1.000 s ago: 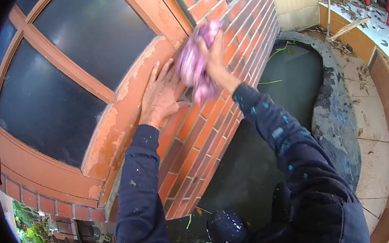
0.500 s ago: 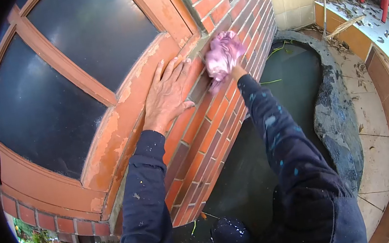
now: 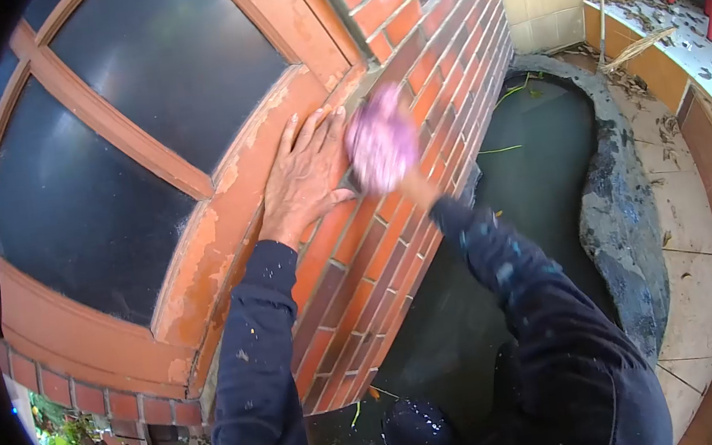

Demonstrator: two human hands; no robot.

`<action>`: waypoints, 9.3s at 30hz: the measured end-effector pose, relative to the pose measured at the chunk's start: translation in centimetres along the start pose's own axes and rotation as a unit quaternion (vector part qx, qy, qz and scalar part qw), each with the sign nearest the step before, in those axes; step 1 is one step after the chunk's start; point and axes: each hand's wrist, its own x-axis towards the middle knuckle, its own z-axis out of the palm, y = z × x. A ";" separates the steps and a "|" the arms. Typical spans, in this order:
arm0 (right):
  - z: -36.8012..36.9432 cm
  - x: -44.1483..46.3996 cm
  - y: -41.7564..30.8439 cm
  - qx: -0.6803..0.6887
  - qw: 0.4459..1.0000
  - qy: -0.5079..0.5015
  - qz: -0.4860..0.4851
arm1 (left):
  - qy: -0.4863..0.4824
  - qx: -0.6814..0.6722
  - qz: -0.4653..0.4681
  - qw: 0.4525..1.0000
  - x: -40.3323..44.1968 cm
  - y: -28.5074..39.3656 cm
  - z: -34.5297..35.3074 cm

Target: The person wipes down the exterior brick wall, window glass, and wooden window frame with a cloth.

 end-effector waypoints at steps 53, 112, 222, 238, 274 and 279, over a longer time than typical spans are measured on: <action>11.2 3.7 6.3 -0.835 0.371 -0.021 -0.406 | 0.342 -0.035 -0.251 0.905 -23.4 0.5 -3.4; 10.5 -10.1 11.5 -0.867 0.356 -0.211 -0.277 | 0.227 0.085 -0.444 0.863 -35.4 3.9 -9.1; 72.9 -68.5 -27.5 -0.692 0.307 0.229 0.612 | -0.508 -0.519 -0.214 0.653 -27.4 27.2 -37.8; 75.3 -63.8 -26.8 -0.840 0.301 0.003 0.452 | -0.405 -0.643 -0.410 0.505 -42.2 36.3 -39.9; 63.7 -30.5 -83.5 -0.777 0.300 0.429 0.350 | -0.389 -0.526 -0.274 0.704 13.2 49.4 -30.6; 62.8 -39.6 -89.1 -0.718 0.194 0.521 0.418 | -0.477 -0.589 -0.306 0.576 30.4 47.6 -26.9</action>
